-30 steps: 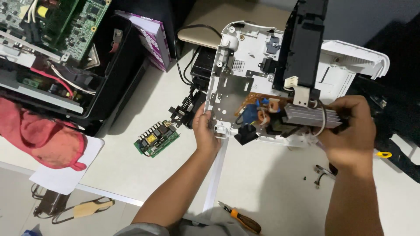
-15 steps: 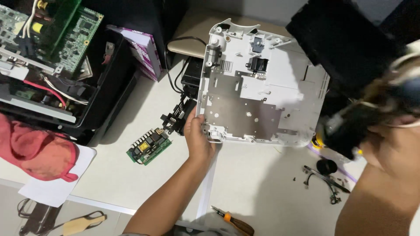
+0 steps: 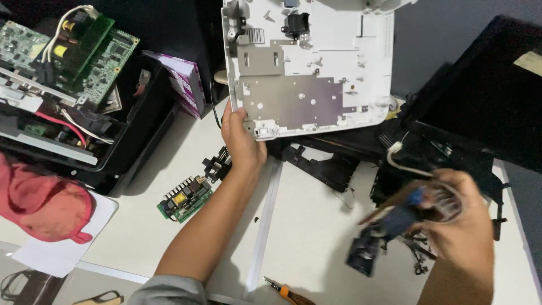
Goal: Disassembling an electronic device by removing screws and internal circuit boards.
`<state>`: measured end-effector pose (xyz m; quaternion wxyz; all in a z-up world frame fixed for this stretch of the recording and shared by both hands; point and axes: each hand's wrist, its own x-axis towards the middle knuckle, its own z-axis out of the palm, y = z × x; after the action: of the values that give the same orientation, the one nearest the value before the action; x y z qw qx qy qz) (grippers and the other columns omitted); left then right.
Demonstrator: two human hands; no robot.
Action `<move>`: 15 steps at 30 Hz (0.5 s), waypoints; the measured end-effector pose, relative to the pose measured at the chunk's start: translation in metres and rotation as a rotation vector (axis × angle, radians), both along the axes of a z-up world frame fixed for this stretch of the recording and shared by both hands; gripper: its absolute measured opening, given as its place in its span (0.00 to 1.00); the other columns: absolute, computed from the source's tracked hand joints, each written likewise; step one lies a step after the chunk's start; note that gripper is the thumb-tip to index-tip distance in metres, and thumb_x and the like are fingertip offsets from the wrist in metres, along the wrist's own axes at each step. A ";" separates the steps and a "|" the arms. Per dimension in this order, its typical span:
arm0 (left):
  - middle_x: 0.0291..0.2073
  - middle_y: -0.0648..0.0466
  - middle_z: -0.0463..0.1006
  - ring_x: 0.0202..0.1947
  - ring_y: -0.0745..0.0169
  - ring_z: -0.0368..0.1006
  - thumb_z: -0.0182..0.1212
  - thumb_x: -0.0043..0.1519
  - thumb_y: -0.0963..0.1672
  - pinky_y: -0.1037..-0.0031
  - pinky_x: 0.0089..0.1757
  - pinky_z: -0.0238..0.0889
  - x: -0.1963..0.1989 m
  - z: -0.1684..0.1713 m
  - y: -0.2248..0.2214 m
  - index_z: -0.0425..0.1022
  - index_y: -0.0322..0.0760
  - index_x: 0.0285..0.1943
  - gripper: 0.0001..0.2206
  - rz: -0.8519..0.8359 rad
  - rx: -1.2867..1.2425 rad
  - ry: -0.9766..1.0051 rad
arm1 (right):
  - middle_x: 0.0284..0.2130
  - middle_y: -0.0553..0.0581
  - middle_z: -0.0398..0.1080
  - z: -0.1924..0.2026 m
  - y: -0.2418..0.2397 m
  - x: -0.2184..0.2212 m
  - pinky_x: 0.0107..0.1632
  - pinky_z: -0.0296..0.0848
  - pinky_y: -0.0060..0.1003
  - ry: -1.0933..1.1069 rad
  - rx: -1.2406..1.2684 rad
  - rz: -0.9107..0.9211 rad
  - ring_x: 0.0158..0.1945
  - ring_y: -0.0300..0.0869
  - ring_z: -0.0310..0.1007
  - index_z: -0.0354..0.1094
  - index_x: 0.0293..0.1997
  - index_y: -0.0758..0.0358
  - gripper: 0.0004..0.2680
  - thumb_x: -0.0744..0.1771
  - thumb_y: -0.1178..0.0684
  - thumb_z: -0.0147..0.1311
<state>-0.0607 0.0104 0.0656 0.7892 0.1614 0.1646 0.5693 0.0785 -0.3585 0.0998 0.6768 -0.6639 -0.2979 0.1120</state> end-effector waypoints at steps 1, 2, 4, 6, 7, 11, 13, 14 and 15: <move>0.29 0.55 0.74 0.29 0.64 0.72 0.51 0.59 0.38 0.73 0.33 0.70 0.009 0.001 0.008 0.73 0.31 0.56 0.16 0.007 -0.049 -0.002 | 0.48 0.59 0.70 -0.033 -0.001 0.022 0.50 0.77 0.32 0.021 0.203 0.297 0.47 0.44 0.76 0.62 0.58 0.64 0.24 0.58 0.56 0.66; 0.29 0.54 0.74 0.29 0.63 0.72 0.51 0.58 0.38 0.72 0.33 0.70 0.019 0.000 0.014 0.74 0.34 0.50 0.13 0.013 -0.100 -0.003 | 0.50 0.62 0.71 -0.067 -0.002 0.044 0.50 0.78 0.34 0.048 0.403 0.594 0.49 0.47 0.78 0.65 0.54 0.67 0.23 0.63 0.43 0.74; 0.29 0.53 0.75 0.29 0.61 0.72 0.51 0.58 0.38 0.70 0.34 0.70 0.025 0.004 0.021 0.75 0.33 0.49 0.12 0.009 -0.089 -0.001 | 0.47 0.58 0.69 -0.029 0.018 -0.040 0.48 0.73 0.33 -0.066 0.050 0.312 0.48 0.43 0.73 0.65 0.50 0.62 0.19 0.57 0.57 0.67; 0.29 0.52 0.75 0.30 0.59 0.73 0.51 0.59 0.39 0.68 0.34 0.71 0.031 0.002 0.028 0.75 0.33 0.48 0.11 0.000 -0.076 -0.002 | 0.45 0.54 0.67 -0.013 0.036 -0.095 0.47 0.68 0.32 -0.171 -0.299 0.020 0.47 0.40 0.68 0.65 0.46 0.58 0.22 0.52 0.70 0.61; 0.28 0.53 0.75 0.29 0.60 0.73 0.51 0.59 0.38 0.68 0.34 0.71 0.032 -0.002 0.032 0.76 0.33 0.51 0.13 0.016 -0.094 -0.013 | 0.41 0.56 0.66 -0.016 0.044 -0.107 0.47 0.67 0.36 -0.356 -0.377 0.040 0.45 0.43 0.67 0.64 0.43 0.60 0.18 0.53 0.67 0.57; 0.21 0.61 0.64 0.18 0.72 0.61 0.53 0.58 0.39 0.77 0.22 0.59 0.019 -0.010 0.038 0.73 0.40 0.37 0.04 0.017 -0.077 0.052 | 0.39 0.60 0.66 -0.020 0.075 -0.142 0.48 0.65 0.46 -0.711 -0.516 0.133 0.46 0.53 0.65 0.65 0.44 0.64 0.10 0.60 0.61 0.49; 0.21 0.61 0.64 0.19 0.70 0.62 0.52 0.57 0.39 0.75 0.25 0.61 0.008 -0.005 0.034 0.69 0.42 0.33 0.04 -0.006 -0.081 -0.005 | 0.41 0.57 0.66 -0.044 0.081 -0.138 0.49 0.67 0.44 -0.600 -0.603 0.163 0.48 0.51 0.66 0.66 0.47 0.61 0.13 0.59 0.58 0.51; 0.21 0.61 0.64 0.21 0.67 0.63 0.51 0.57 0.38 0.73 0.28 0.63 0.002 -0.001 0.033 0.64 0.44 0.30 0.06 -0.019 -0.083 -0.071 | 0.44 0.55 0.66 -0.055 0.085 -0.135 0.49 0.68 0.43 -0.500 -0.683 0.199 0.50 0.49 0.67 0.66 0.51 0.59 0.15 0.59 0.56 0.53; 0.21 0.61 0.64 0.21 0.67 0.63 0.51 0.57 0.38 0.73 0.28 0.63 -0.002 -0.001 0.031 0.64 0.44 0.30 0.06 -0.019 -0.081 -0.066 | 0.44 0.55 0.66 -0.060 0.088 -0.131 0.49 0.68 0.43 -0.495 -0.680 0.201 0.50 0.49 0.67 0.66 0.51 0.59 0.15 0.59 0.56 0.53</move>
<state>-0.0627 0.0410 0.0645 0.8053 0.1121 0.1600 0.5597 -0.0520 -0.2701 0.0397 0.3134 -0.8236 -0.4605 0.1063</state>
